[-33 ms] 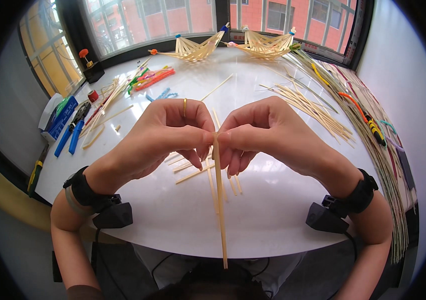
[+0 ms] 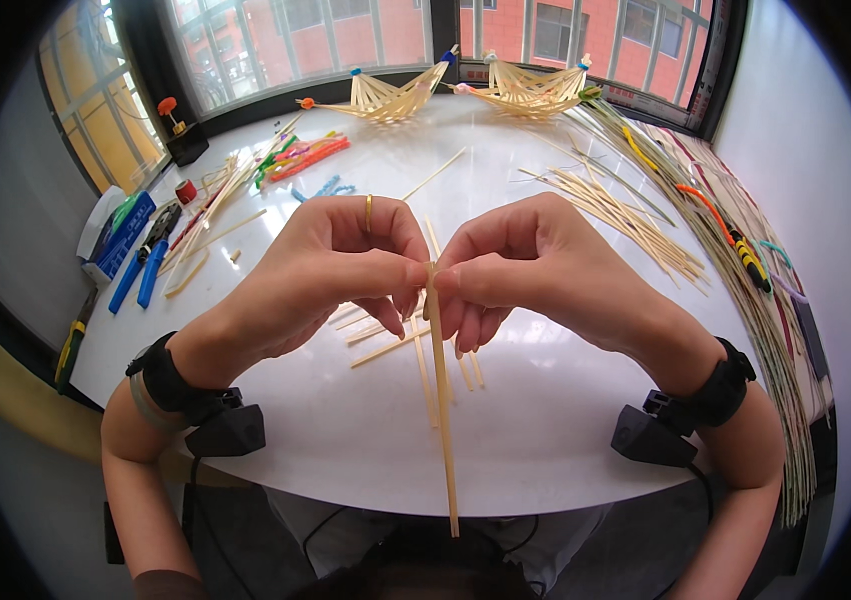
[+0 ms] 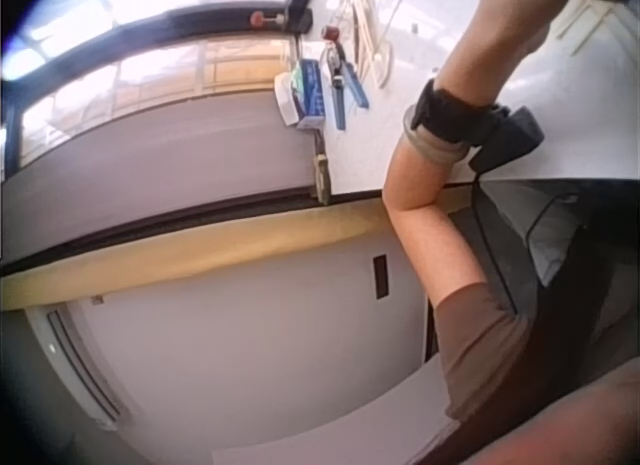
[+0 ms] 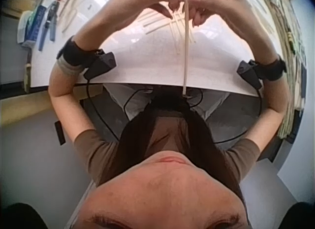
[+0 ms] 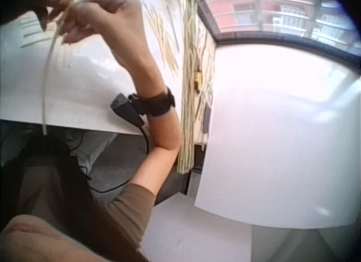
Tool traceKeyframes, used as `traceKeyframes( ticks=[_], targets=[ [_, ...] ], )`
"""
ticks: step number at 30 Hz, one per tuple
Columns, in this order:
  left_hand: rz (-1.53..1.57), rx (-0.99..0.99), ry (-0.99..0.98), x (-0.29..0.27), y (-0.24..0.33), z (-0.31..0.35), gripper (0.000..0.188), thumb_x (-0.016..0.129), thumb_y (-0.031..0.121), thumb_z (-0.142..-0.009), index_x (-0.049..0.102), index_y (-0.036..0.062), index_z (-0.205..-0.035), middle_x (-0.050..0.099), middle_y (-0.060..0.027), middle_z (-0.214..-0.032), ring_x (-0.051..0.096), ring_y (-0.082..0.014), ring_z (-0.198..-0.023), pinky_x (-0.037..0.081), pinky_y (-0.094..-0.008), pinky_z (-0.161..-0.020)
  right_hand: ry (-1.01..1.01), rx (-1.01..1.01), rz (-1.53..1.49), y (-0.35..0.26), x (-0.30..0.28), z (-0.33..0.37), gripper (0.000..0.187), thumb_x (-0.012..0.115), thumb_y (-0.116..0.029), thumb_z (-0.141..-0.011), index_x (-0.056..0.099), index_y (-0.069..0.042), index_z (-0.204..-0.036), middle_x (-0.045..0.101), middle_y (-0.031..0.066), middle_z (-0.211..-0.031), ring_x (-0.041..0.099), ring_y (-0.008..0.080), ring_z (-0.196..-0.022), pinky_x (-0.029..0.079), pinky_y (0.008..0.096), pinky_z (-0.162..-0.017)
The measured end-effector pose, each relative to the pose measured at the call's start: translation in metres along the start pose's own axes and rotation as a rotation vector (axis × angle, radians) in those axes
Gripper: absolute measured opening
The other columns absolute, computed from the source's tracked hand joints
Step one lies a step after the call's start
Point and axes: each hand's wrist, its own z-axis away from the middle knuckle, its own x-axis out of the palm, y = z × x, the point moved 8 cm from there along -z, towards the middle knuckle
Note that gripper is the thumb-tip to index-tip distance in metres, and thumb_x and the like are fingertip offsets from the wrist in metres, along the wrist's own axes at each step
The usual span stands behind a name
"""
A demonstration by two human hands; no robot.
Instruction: Weaving thin bamboo strips together into a grid pattern.
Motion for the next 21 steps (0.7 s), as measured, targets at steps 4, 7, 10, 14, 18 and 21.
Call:
traceKeyframes(
  ticks=[4, 7, 10, 14, 18, 21],
  targets=[
    [0.019, 0.017, 0.012, -0.0019, -0.0012, -0.001, 0.012, 0.064, 0.011, -0.081, 0.061, 0.0009, -0.085, 0.063, -0.0053, -0.078, 0.064, -0.0111, -0.07, 0.055, -0.0241, -0.062, -0.006, 0.021, 0.027, -0.0005, 0.0016, 0.0017, 0.02, 0.062, -0.014, -0.086, 0.066, 0.005, -0.085, 0.069, 0.0108, -0.075, 0.067, 0.0115, -0.063, 0.054, 0.0218, -0.059],
    [0.027, 0.028, 0.012, -0.0021, -0.0009, -0.0008, 0.012, 0.064, 0.011, -0.081, 0.061, 0.0011, -0.085, 0.063, -0.0049, -0.077, 0.064, -0.0112, -0.072, 0.055, -0.0246, -0.062, 0.009, 0.039, 0.035, 0.0018, -0.0005, 0.0012, 0.019, 0.064, -0.014, -0.085, 0.066, 0.005, -0.086, 0.069, 0.0114, -0.075, 0.067, 0.0118, -0.063, 0.054, 0.0212, -0.059],
    [0.032, 0.024, 0.022, -0.0026, -0.001, -0.0005, 0.011, 0.064, 0.011, -0.081, 0.061, 0.0013, -0.085, 0.062, -0.0048, -0.078, 0.063, -0.0107, -0.072, 0.055, -0.025, -0.062, 0.013, 0.023, 0.024, 0.0016, -0.0009, 0.0005, 0.019, 0.063, -0.014, -0.086, 0.066, 0.006, -0.086, 0.069, 0.0114, -0.075, 0.067, 0.0115, -0.063, 0.055, 0.0205, -0.059],
    [0.018, 0.035, 0.029, -0.0034, 0.0001, -0.0007, 0.011, 0.064, 0.011, -0.082, 0.061, 0.0011, -0.085, 0.062, -0.005, -0.078, 0.062, -0.0105, -0.071, 0.055, -0.0248, -0.061, 0.024, 0.03, 0.028, 0.0018, -0.0012, 0.0002, 0.019, 0.062, -0.013, -0.085, 0.066, 0.005, -0.086, 0.069, 0.0111, -0.075, 0.067, 0.011, -0.063, 0.055, 0.0201, -0.059],
    [0.02, 0.036, 0.036, -0.0038, 0.001, -0.0005, 0.012, 0.064, 0.011, -0.081, 0.061, 0.0009, -0.085, 0.062, -0.0051, -0.077, 0.062, -0.0104, -0.071, 0.055, -0.0246, -0.061, 0.035, 0.048, 0.048, 0.003, -0.0025, -0.0006, 0.019, 0.061, -0.013, -0.085, 0.065, 0.005, -0.087, 0.069, 0.0108, -0.076, 0.067, 0.0108, -0.063, 0.055, 0.0202, -0.06],
    [0.017, 0.048, 0.036, -0.0043, 0.0016, -0.0011, 0.012, 0.065, 0.012, -0.082, 0.061, 0.001, -0.085, 0.062, -0.0054, -0.078, 0.062, -0.0104, -0.071, 0.055, -0.0247, -0.061, 0.049, 0.051, 0.059, 0.0026, -0.0033, -0.0002, 0.02, 0.061, -0.014, -0.084, 0.065, 0.005, -0.088, 0.068, 0.0105, -0.076, 0.067, 0.0109, -0.063, 0.055, 0.0203, -0.06]
  ],
)
